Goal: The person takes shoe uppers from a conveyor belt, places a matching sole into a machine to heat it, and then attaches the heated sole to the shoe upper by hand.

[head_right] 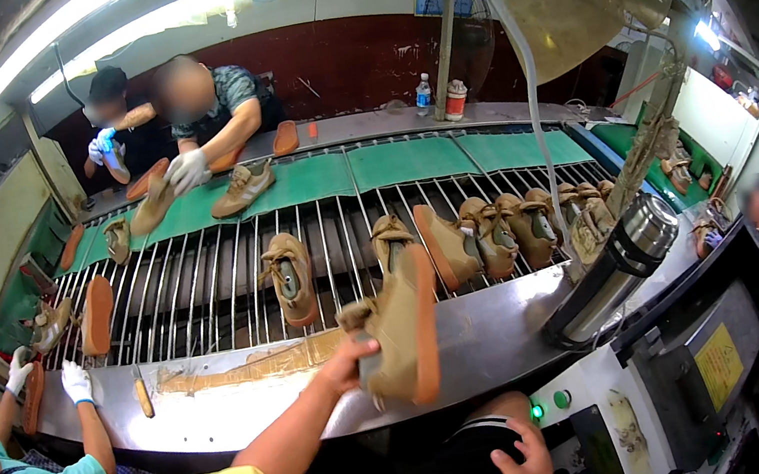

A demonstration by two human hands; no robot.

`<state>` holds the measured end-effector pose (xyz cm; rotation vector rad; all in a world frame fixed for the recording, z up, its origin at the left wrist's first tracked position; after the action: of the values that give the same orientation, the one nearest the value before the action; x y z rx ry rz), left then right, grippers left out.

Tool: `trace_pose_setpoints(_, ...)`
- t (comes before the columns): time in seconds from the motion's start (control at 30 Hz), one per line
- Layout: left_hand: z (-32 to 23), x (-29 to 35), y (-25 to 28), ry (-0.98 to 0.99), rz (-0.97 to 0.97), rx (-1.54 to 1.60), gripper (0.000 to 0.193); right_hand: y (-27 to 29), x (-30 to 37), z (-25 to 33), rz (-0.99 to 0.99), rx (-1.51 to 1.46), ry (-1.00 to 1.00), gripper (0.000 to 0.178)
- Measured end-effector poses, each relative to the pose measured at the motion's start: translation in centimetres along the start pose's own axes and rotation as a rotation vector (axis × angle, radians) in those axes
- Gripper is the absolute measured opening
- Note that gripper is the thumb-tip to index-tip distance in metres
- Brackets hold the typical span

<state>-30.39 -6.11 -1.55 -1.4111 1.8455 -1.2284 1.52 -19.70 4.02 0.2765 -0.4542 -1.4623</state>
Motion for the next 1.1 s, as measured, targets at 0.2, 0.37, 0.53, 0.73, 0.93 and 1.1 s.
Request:
trace_pose_setpoints(0.2,-14.8,-8.4,6.3,-0.197,-0.421,-0.512,0.048,-7.3,2.2,-7.4,-0.063,0.823,0.298,0.051)
trace_pose_setpoints(0.37,-17.3,-14.8,9.8,-0.018,-0.863,-1.225,0.027,-6.1,2.3,-7.0,-0.095,0.766,0.195,0.039)
trace_pose_setpoints(0.53,-15.0,-15.9,11.5,-0.062,-0.945,-1.435,0.026,-4.3,-0.7,-7.0,0.026,0.616,0.018,0.030)
trace_pose_setpoints(0.73,-13.2,-7.4,10.1,-0.501,-0.713,-1.486,0.030,-7.9,-5.0,-6.5,0.184,0.485,0.111,0.018)
trace_pose_setpoints(0.93,-15.5,16.3,13.6,-0.671,-0.935,-1.366,0.020,-19.2,-8.3,-1.2,0.424,0.367,0.276,0.018)
trace_pose_setpoints(1.1,-27.1,30.4,22.7,-0.571,-1.498,-1.665,0.030,-28.5,-10.0,4.3,0.431,0.430,0.580,0.013)
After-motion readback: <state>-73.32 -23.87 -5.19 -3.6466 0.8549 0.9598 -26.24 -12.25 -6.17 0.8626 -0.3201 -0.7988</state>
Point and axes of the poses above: each hand's wrist, its own x-axis away from the middle knuckle, its own y-axis out of the back of the hand, z = x × y, the point moved 6 cm from there along -x, towards the middle knuckle, and after that the axes turned 11 degrees about x, right-handed, at the moved point
